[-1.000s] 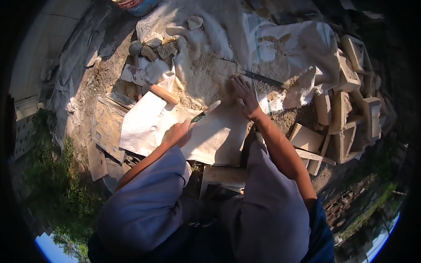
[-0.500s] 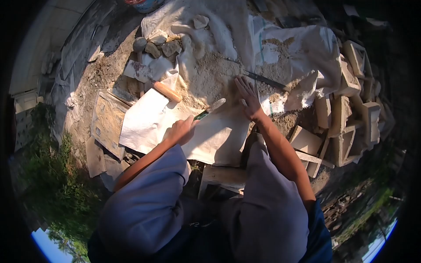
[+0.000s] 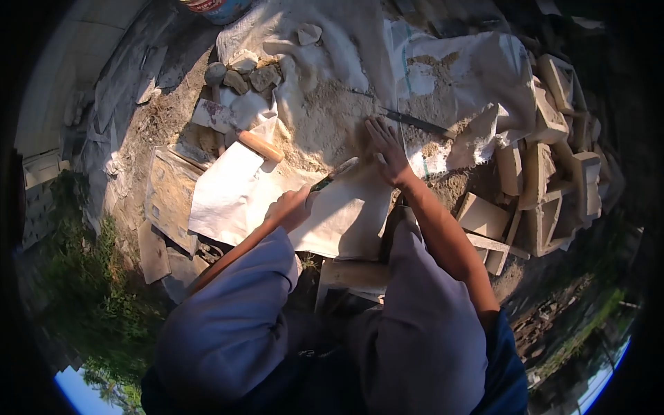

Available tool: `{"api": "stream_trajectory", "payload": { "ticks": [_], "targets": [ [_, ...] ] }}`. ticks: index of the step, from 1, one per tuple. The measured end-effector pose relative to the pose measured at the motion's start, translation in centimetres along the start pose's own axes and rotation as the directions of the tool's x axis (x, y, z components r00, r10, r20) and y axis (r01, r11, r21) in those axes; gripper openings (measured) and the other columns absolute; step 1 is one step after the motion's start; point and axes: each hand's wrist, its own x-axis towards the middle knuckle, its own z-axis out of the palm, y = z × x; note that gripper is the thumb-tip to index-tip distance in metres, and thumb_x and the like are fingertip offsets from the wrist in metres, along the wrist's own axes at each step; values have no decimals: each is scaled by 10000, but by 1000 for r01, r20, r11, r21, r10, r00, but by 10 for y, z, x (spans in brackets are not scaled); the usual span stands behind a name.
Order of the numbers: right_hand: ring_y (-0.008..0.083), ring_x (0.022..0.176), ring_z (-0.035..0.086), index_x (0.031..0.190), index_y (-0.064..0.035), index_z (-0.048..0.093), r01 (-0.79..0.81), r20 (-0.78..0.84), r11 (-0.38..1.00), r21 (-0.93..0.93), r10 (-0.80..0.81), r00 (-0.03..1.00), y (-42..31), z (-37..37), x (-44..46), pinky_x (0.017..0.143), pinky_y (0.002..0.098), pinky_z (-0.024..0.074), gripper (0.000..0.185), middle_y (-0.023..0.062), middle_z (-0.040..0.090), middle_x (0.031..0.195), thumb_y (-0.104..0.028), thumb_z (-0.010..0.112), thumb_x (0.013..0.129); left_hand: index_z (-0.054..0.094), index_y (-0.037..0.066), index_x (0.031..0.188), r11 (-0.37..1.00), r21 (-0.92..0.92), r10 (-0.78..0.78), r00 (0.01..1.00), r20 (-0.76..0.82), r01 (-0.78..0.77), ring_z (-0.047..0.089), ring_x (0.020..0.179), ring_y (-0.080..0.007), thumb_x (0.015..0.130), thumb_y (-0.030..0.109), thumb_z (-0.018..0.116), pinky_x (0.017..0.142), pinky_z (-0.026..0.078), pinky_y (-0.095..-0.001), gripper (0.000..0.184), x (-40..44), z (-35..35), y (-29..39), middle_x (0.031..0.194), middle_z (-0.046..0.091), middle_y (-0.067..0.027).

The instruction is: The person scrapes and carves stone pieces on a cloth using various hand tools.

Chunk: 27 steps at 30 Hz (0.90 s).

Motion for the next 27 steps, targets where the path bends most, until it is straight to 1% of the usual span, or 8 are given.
{"api": "stream_trajectory", "payload": {
  "ticks": [2,6,9,13,18,20,23,27],
  "targets": [
    [387,1538,154,1579,-45,276,-1,11,1000,-12,1,1000,-2,-1,2,1234,536,73,745,180,256,1643,-297,473,905,556,57,958,985,113,139,989,-44,-133,635,692,-529,1018,375,509,649,491,-619,328,4,15,-26,706,635,-288],
    [387,1538,151,1580,-50,274,7,3,1000,18,-7,1000,3,0,0,1234,540,79,749,184,254,1642,-311,472,907,556,56,955,980,197,-12,998,65,-2,636,690,-526,1007,364,526,651,492,-619,314,8,-23,24,701,629,-293],
    [385,1539,148,1581,-51,271,11,-6,1000,15,-11,1000,5,2,-2,1234,540,77,746,187,250,1642,-331,465,917,553,65,967,1000,9,-18,1000,2,18,634,695,-528,1004,365,531,651,500,-615,303,5,-21,23,713,629,-303],
    [377,1543,143,1579,-35,276,-37,22,999,-9,37,999,3,1,2,1230,533,57,780,180,256,1644,-461,452,950,548,58,985,977,194,73,993,93,-90,639,712,-520,1010,372,524,652,497,-606,316,15,-12,0,708,635,-297],
    [369,1542,157,1580,-53,283,-3,5,1000,24,3,1000,5,0,0,1231,535,73,750,165,257,1646,-354,470,919,548,55,1005,990,143,-28,997,67,18,647,732,-518,1013,373,521,659,503,-598,319,10,-17,13,711,641,-289],
    [367,1541,161,1581,-62,284,-12,-13,1000,7,12,1000,4,4,-6,1234,532,83,736,157,255,1648,-307,461,910,563,90,1004,997,45,-54,995,-80,58,680,730,-468,1036,437,466,659,538,-562,361,2,-15,13,738,662,-270],
    [361,1541,168,1580,-67,290,-49,32,997,-59,50,998,6,4,0,1234,528,86,733,153,252,1650,-302,455,906,573,77,1004,959,268,-117,988,100,87,676,742,-483,1032,446,472,692,528,-584,384,12,-32,16,729,659,-278],
    [362,1539,174,1581,-76,292,-20,14,1000,-7,20,1000,7,3,-2,1235,529,86,727,150,253,1650,-291,456,906,561,73,1001,966,246,-91,994,55,75,655,752,-511,1034,412,465,691,501,-615,354,11,-38,23,725,648,-287]
  ]
}}
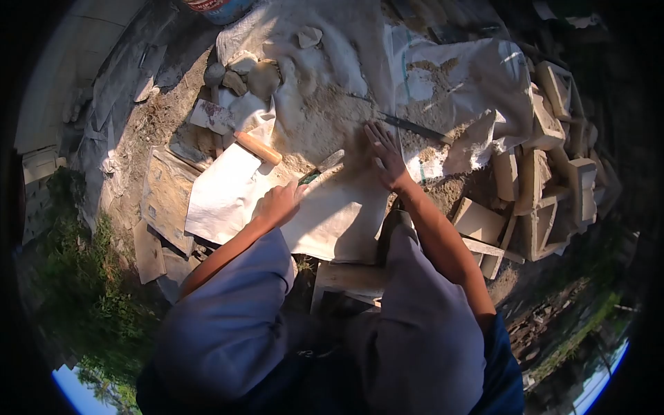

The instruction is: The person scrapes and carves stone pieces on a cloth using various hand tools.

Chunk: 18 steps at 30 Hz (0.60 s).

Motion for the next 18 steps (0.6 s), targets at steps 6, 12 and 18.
{"api": "stream_trajectory", "payload": {
  "ticks": [6,12,18],
  "targets": [
    [374,1540,164,1577,-46,286,9,2,999,-35,-9,1000,3,2,1,1235,513,77,721,162,259,1648,-357,449,948,570,83,1012,997,-19,-79,997,2,79,657,779,-511,1039,433,446,721,516,-589,372,-5,-7,5,777,666,-282],
    [377,1539,162,1578,-41,281,35,4,999,25,-35,999,0,-3,1,1239,504,73,765,185,264,1640,-391,462,923,554,84,1027,989,-131,-71,997,-19,68,658,803,-516,1042,434,441,727,511,-604,368,-7,-1,7,774,666,-277],
    [369,1542,155,1583,-53,271,-1,11,1000,12,1,1000,-5,-1,6,1238,525,80,829,172,252,1647,-382,497,856,546,69,1031,999,9,-36,994,101,36,655,797,-518,1042,422,440,736,505,-596,369,0,-4,1,774,670,-274]
  ]
}}
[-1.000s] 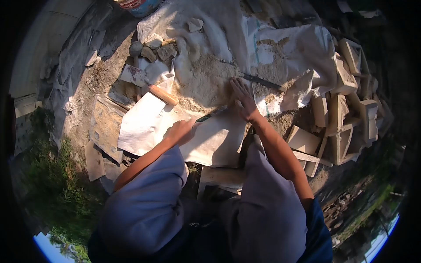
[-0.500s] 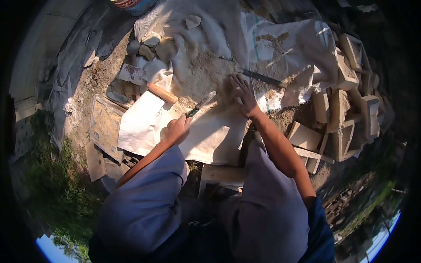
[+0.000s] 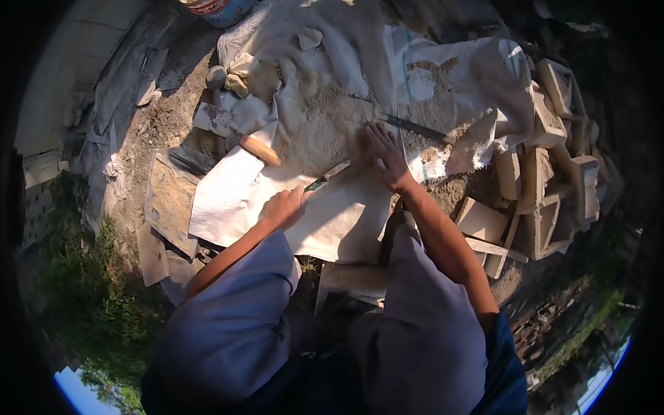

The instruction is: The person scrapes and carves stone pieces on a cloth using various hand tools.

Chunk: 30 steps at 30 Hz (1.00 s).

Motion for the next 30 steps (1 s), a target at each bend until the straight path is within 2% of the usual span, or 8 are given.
{"api": "stream_trajectory", "payload": {
  "ticks": [4,7,10,14,17,19,22,30],
  "targets": [
    [370,1542,158,1584,-51,264,26,-5,1000,13,-26,1000,3,-2,-5,1239,523,80,827,175,247,1648,-388,490,864,538,80,1030,991,-134,-39,989,-144,20,658,807,-513,1038,425,450,727,502,-611,356,-9,8,4,765,663,-278],
    [373,1543,149,1580,-38,276,-40,30,999,-10,40,999,5,0,-6,1233,529,65,840,176,251,1648,-514,424,903,544,65,1002,998,-54,-22,998,-57,19,653,801,-517,1037,418,455,720,496,-608,366,-12,-2,12,753,656,-286],
    [369,1544,150,1580,-39,278,-4,-10,1000,14,4,1000,4,1,-4,1232,535,60,843,181,249,1647,-502,446,895,535,68,989,1000,0,28,999,-46,-28,651,768,-513,1035,409,464,694,494,-612,351,0,8,-1,725,648,-280],
    [370,1545,145,1579,-39,279,20,-9,999,42,-20,1000,3,-3,-5,1233,533,55,846,188,246,1647,-512,444,897,526,77,982,992,-123,-18,995,-103,5,657,754,-508,1033,404,470,670,500,-617,336,-9,15,7,725,647,-277],
    [374,1539,165,1575,-32,277,-5,7,1000,-7,5,1000,0,-1,-6,1236,535,67,815,190,249,1643,-365,475,858,522,75,979,991,-126,33,991,-130,-50,661,745,-501,1033,382,475,657,498,-617,316,-10,26,-4,724,645,-280],
    [372,1539,167,1576,-41,283,-12,-6,1000,-9,12,1000,1,0,-3,1237,530,74,820,183,252,1645,-329,503,841,517,75,990,984,55,174,982,-76,-170,658,732,-505,1031,347,487,651,495,-619,277,4,49,-33,731,650,-278],
    [369,1539,171,1574,-43,289,48,-32,997,53,-47,998,2,-2,-5,1239,524,75,824,181,251,1645,-294,518,823,518,98,1023,991,-58,110,987,-117,-117,662,733,-509,1020,361,502,649,510,-613,263,2,39,-16,743,660,-267],
    [374,1540,164,1576,-37,285,12,-9,1000,17,-12,1000,2,-2,-2,1234,533,75,836,180,254,1645,-365,519,843,537,68,986,995,-41,89,993,-83,-93,644,728,-522,1029,394,485,674,501,-603,333,-4,13,3,711,640,-280]
  ]
}}
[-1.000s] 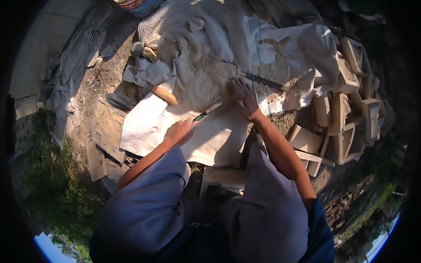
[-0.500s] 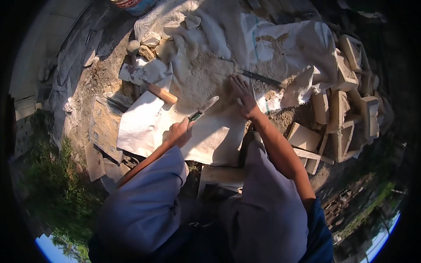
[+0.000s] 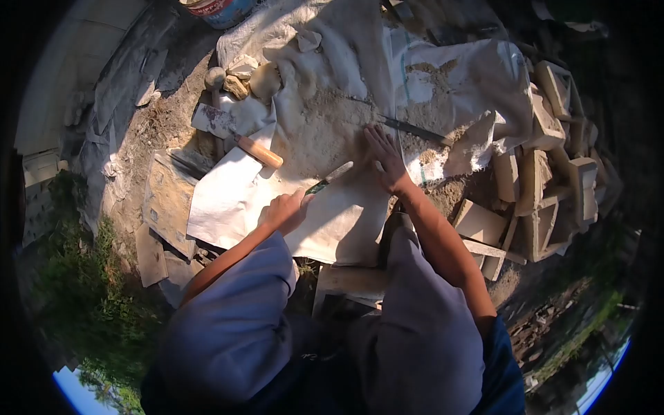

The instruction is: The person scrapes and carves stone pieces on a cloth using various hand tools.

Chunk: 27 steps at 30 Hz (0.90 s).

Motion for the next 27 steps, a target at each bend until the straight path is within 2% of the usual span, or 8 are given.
{"api": "stream_trajectory", "payload": {
  "ticks": [2,6,8,15,17,22,25,27],
  "targets": [
    [380,1541,156,1579,-38,280,22,2,999,48,-22,1000,1,-2,-3,1231,538,70,822,179,253,1646,-379,512,868,549,61,990,990,-136,-59,993,-104,44,634,729,-529,1028,418,478,700,498,-601,367,-3,4,4,723,640,-288],
    [376,1542,157,1577,-29,277,-6,10,999,-35,6,1000,1,2,-3,1229,542,72,816,190,252,1644,-420,483,891,560,58,973,987,-131,-111,979,-173,88,632,734,-531,1027,412,484,708,488,-607,366,10,5,6,725,636,-293],
    [373,1542,157,1577,-29,277,-19,12,999,-51,20,1000,1,2,-1,1228,542,74,817,192,252,1643,-429,481,895,563,37,944,993,-32,-113,989,-93,110,629,738,-531,1023,388,504,717,477,-606,364,19,-3,8,716,626,-300],
    [379,1537,167,1575,-45,286,-8,-12,1000,-20,8,1000,1,2,-4,1233,548,84,773,179,273,1636,-362,486,899,580,54,942,991,-118,-79,988,-136,63,664,751,-499,1035,461,458,722,529,-575,435,12,-6,15,743,657,-284],
    [379,1537,167,1575,-44,286,-46,13,998,-53,46,999,0,2,-1,1232,551,83,772,179,273,1637,-354,489,898,585,49,951,996,12,-86,990,-108,87,664,727,-494,1026,437,495,693,529,-576,405,21,-3,12,694,646,-272],
    [381,1534,176,1575,-41,286,20,-8,1000,-9,-20,1000,2,0,-5,1232,543,88,755,182,277,1634,-329,485,905,594,24,970,974,-216,-105,978,-182,64,646,778,-507,1031,400,486,736,507,-575,396,6,-6,21,785,654,-302],
    [385,1533,175,1574,-40,285,16,9,999,-51,-15,1000,-2,-2,-3,1231,543,84,742,188,278,1631,-380,445,934,596,18,963,990,-16,-141,990,-28,140,643,753,-507,1024,360,508,722,502,-571,359,15,-27,27,762,653,-287],
    [385,1533,175,1574,-40,285,28,-4,999,-31,-28,1000,-2,0,0,1232,543,81,750,189,278,1631,-380,446,925,596,21,961,992,-43,-119,991,-67,116,643,761,-511,1026,368,503,727,502,-573,366,15,-24,20,765,655,-285]
  ]
}}
